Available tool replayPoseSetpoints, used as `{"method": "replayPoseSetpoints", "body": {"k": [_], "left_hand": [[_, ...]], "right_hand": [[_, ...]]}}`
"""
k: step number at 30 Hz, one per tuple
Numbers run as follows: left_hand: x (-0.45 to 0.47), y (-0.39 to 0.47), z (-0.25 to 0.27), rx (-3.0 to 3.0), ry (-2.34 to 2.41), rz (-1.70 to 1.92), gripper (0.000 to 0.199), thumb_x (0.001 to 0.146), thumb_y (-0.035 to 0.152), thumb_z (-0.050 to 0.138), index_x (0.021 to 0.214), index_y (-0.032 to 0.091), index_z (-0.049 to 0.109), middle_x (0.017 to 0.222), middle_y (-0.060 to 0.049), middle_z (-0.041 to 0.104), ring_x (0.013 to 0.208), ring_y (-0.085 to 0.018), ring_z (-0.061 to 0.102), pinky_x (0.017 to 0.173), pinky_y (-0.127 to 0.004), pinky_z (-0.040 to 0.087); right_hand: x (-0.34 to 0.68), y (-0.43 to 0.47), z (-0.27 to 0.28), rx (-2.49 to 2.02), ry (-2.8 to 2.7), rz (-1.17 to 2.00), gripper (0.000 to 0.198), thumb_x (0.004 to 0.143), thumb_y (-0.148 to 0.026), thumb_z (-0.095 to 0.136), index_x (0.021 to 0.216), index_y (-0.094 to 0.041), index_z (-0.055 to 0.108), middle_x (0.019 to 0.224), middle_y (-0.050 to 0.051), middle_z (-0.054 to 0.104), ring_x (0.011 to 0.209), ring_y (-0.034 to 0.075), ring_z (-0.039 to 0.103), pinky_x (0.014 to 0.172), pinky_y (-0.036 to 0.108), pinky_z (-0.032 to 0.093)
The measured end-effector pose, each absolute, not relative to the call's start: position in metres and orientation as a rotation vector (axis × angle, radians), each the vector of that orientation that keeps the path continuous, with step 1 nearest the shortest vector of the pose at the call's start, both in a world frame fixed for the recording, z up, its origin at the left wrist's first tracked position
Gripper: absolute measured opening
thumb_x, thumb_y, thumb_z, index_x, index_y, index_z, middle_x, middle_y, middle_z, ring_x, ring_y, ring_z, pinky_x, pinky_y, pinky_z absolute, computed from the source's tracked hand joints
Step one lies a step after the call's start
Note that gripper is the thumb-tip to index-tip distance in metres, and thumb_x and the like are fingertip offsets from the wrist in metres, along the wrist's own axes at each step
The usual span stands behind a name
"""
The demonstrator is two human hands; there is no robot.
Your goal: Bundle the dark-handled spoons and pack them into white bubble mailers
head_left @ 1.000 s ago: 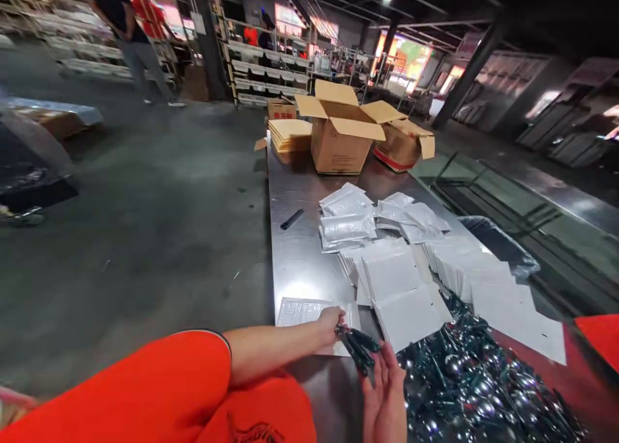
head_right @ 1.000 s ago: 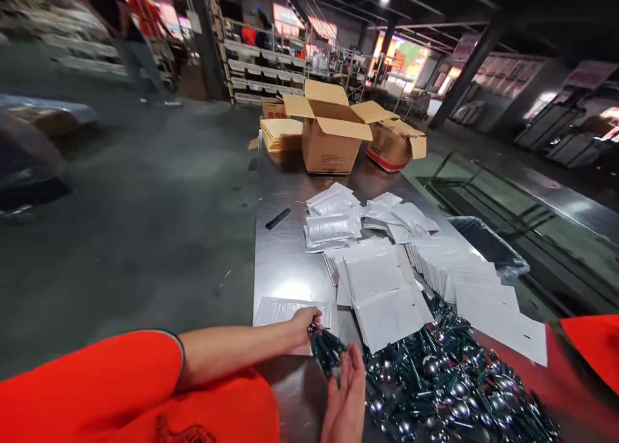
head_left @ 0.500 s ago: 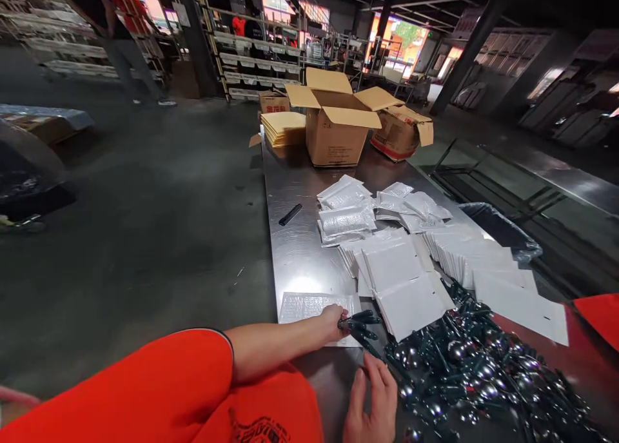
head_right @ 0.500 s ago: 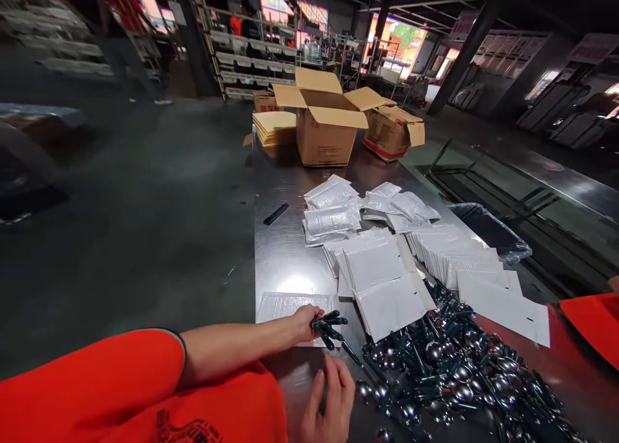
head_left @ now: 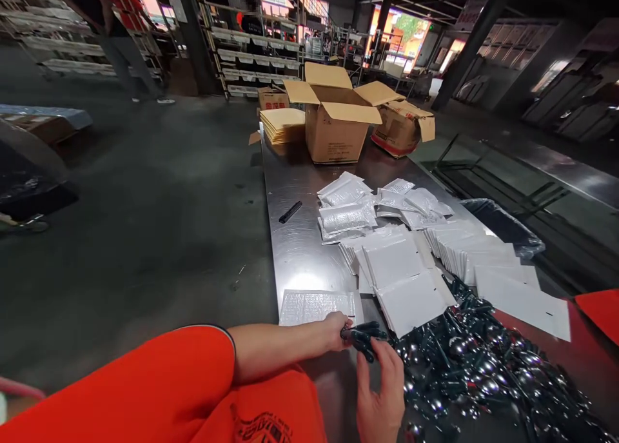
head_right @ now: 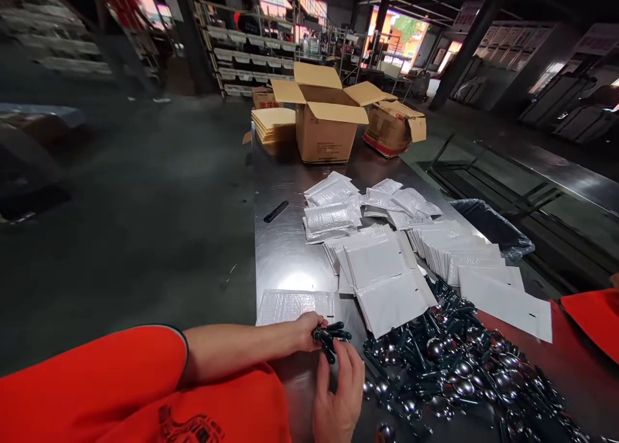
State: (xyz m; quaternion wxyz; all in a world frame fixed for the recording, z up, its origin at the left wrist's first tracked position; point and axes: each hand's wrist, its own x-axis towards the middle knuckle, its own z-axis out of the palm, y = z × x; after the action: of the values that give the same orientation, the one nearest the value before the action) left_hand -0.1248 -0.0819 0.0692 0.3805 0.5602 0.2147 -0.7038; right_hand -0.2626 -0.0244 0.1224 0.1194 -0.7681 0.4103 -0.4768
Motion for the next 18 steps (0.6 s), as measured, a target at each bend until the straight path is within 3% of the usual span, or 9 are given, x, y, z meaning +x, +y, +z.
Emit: {"method": "replayPoseSetpoints", "body": {"k": [7,18], "left_hand": [[-0.127,-0.079,0.069,1.447,0.585,-1.84,0.032,0.095,0.012,0.044,0.065,0.021,0.046,0.054,-0.001,0.047,0.044,-0.015,0.043,0.047,-0.025,0.037],[-0.126,-0.077,0.075,1.441,0.518,-1.868,0.039,0.099,0.011,0.041,0.062,0.021,0.046,0.051,-0.001,0.046,0.043,-0.015,0.047,0.046,-0.023,0.041]], "right_hand": [[-0.26,-0.016,0.122,-2.136,1.231,-1.388,0.026,0.098,-0.03,0.066,0.124,-0.024,0.066,0.108,0.007,0.073,0.098,0.022,0.073,0.085,0.035,0.061],[-0.264,-0.003,0.122,-1.921,1.36,-1.395,0.03,0.097,-0.036,0.066,0.127,-0.031,0.069,0.116,0.007,0.072,0.107,0.025,0.071,0.089,0.039,0.059]]}}
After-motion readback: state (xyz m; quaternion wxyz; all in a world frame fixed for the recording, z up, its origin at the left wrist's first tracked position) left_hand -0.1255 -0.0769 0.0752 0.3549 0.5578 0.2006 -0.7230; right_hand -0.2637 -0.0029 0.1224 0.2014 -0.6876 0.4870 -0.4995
